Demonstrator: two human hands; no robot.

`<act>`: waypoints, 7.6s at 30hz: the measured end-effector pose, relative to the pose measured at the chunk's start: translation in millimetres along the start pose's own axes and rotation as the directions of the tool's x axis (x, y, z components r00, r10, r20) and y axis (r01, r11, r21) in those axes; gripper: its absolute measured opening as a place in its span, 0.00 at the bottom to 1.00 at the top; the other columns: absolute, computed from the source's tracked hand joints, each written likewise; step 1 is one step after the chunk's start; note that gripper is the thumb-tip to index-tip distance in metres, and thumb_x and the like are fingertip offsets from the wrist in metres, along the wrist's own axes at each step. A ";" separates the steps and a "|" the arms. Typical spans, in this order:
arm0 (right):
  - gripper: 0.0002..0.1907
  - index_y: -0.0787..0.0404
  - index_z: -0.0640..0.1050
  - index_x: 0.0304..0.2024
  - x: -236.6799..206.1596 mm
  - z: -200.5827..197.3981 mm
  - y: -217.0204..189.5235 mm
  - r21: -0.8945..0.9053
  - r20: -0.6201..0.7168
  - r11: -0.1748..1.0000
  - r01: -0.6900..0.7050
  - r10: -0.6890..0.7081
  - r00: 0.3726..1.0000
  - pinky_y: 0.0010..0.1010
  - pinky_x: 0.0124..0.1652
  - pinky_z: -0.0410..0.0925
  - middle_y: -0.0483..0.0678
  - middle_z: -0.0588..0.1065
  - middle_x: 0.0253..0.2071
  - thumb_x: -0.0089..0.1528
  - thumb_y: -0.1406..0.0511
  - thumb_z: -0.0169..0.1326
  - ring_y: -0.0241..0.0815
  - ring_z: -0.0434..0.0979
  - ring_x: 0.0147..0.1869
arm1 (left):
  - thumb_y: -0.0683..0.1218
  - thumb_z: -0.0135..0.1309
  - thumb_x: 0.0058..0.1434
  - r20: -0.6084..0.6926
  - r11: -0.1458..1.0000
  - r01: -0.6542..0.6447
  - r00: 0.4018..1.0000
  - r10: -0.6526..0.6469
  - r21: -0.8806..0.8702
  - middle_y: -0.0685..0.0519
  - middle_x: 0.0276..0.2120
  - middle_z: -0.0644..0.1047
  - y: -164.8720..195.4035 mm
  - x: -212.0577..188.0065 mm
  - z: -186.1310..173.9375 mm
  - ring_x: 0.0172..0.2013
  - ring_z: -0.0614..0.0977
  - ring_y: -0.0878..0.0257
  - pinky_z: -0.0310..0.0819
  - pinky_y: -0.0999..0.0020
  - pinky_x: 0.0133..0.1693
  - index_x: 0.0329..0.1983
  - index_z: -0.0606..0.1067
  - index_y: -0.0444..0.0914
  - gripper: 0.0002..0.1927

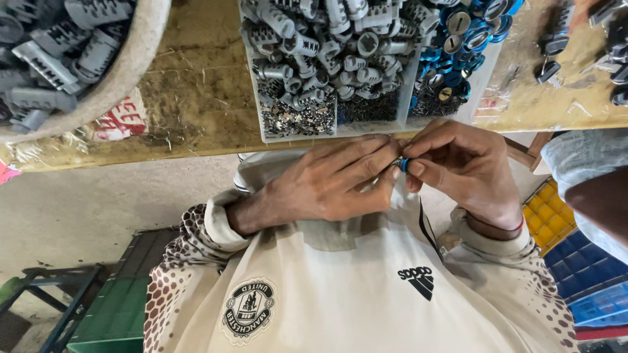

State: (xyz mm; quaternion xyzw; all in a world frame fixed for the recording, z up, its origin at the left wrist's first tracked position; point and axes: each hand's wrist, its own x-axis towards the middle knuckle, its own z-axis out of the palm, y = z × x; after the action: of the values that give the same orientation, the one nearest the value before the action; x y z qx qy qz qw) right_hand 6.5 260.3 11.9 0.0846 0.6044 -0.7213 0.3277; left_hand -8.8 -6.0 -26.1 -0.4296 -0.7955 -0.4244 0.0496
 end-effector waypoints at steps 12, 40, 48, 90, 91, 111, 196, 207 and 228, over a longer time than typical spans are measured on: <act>0.23 0.59 0.56 0.58 12.1 18.0 4.6 0.154 0.154 0.988 -0.029 0.006 0.988 0.30 0.42 0.76 0.49 0.70 0.48 0.69 0.66 0.55 0.37 0.75 0.46 | 0.41 0.63 0.67 -0.121 0.952 0.183 0.969 -0.218 -0.246 0.51 0.58 0.79 17.5 11.3 7.3 0.56 0.82 0.56 0.80 0.63 0.55 0.66 0.72 0.39 0.25; 0.30 0.65 0.67 0.58 3.4 32.5 29.1 -0.605 -0.345 0.680 0.414 -0.692 0.634 0.25 0.17 0.61 0.44 0.67 0.21 0.58 0.76 0.68 0.36 0.60 0.16 | 0.32 0.58 0.64 -0.207 0.959 0.198 0.948 -0.240 -0.203 0.39 0.50 0.78 12.2 16.3 -7.2 0.49 0.83 0.46 0.82 0.55 0.50 0.57 0.72 0.25 0.18; 0.43 0.66 0.62 0.66 19.3 33.4 -22.8 -0.855 0.291 0.294 0.427 -0.410 0.865 0.43 0.37 0.72 0.59 0.74 0.42 0.54 0.61 0.69 0.58 0.77 0.40 | 0.38 0.61 0.62 -0.036 0.577 0.475 0.750 -0.660 -0.664 0.48 0.41 0.82 19.0 23.1 -8.2 0.38 0.86 0.55 0.83 0.65 0.38 0.50 0.78 0.34 0.13; 0.09 0.60 0.78 0.40 89.2 22.6 -49.9 -0.830 0.558 -0.207 0.518 -0.315 0.768 0.38 0.32 0.72 0.48 0.74 0.36 0.57 0.67 0.55 0.46 0.80 0.35 | 0.35 0.62 0.54 -0.299 0.756 0.650 0.709 -0.639 -0.077 0.49 0.35 0.78 -15.3 -30.4 -39.8 0.31 0.83 0.61 0.79 0.66 0.31 0.36 0.71 0.35 0.11; 0.08 0.60 0.78 0.39 87.9 23.7 -49.2 -0.852 0.523 -0.175 0.494 -0.320 0.790 0.39 0.30 0.72 0.48 0.74 0.35 0.58 0.65 0.56 0.47 0.80 0.34 | 0.35 0.62 0.54 -0.309 0.745 0.660 0.691 -0.654 -0.101 0.48 0.35 0.79 -13.4 -27.6 -40.5 0.31 0.83 0.60 0.79 0.66 0.32 0.35 0.71 0.35 0.11; 0.03 0.68 0.72 0.50 70.4 54.2 7.3 -0.083 0.020 0.853 0.516 -0.516 0.856 0.25 0.45 0.71 0.51 0.68 0.58 0.73 0.74 0.49 0.34 0.75 0.51 | 0.32 0.58 0.67 -0.240 0.529 0.231 0.697 -0.675 -0.817 0.48 0.45 0.83 -8.5 2.9 5.9 0.41 0.86 0.64 0.86 0.71 0.42 0.55 0.78 0.33 0.14; 0.05 0.59 0.78 0.40 56.3 -10.1 -42.9 -0.989 0.150 -0.034 0.146 -0.217 0.965 0.43 0.29 0.69 0.50 0.74 0.38 0.61 0.66 0.57 0.51 0.79 0.31 | 0.36 0.63 0.64 -0.056 0.740 0.315 0.901 -0.429 -0.594 0.54 0.37 0.79 -5.3 25.8 6.1 0.31 0.82 0.70 0.80 0.77 0.34 0.47 0.78 0.35 0.10; 0.08 0.59 0.79 0.43 42.7 -17.9 -34.4 -0.955 0.079 0.221 0.195 -0.445 0.892 0.36 0.31 0.70 0.50 0.76 0.41 0.62 0.71 0.61 0.45 0.77 0.32 | 0.35 0.59 0.66 0.086 0.323 0.381 0.751 -0.655 -0.866 0.52 0.39 0.81 -0.5 19.7 0.7 0.31 0.83 0.72 0.81 0.78 0.32 0.45 0.80 0.32 0.05; 0.06 0.70 0.73 0.45 25.4 49.7 -2.7 -0.198 -0.139 0.922 0.334 -0.364 0.921 0.22 0.32 0.70 0.50 0.71 0.44 0.69 0.72 0.55 0.32 0.75 0.34 | 0.39 0.55 0.74 0.251 -0.169 0.187 0.745 -0.617 -0.968 0.49 0.41 0.79 -0.1 10.0 6.6 0.39 0.83 0.65 0.82 0.70 0.41 0.50 0.75 0.28 0.08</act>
State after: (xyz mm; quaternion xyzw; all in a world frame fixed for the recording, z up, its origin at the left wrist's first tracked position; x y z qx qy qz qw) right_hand -1.0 204.9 13.7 0.0094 0.6954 -0.7037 0.1457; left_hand -13.2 5.2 -26.0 0.0183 -0.3336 -0.9001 -0.2798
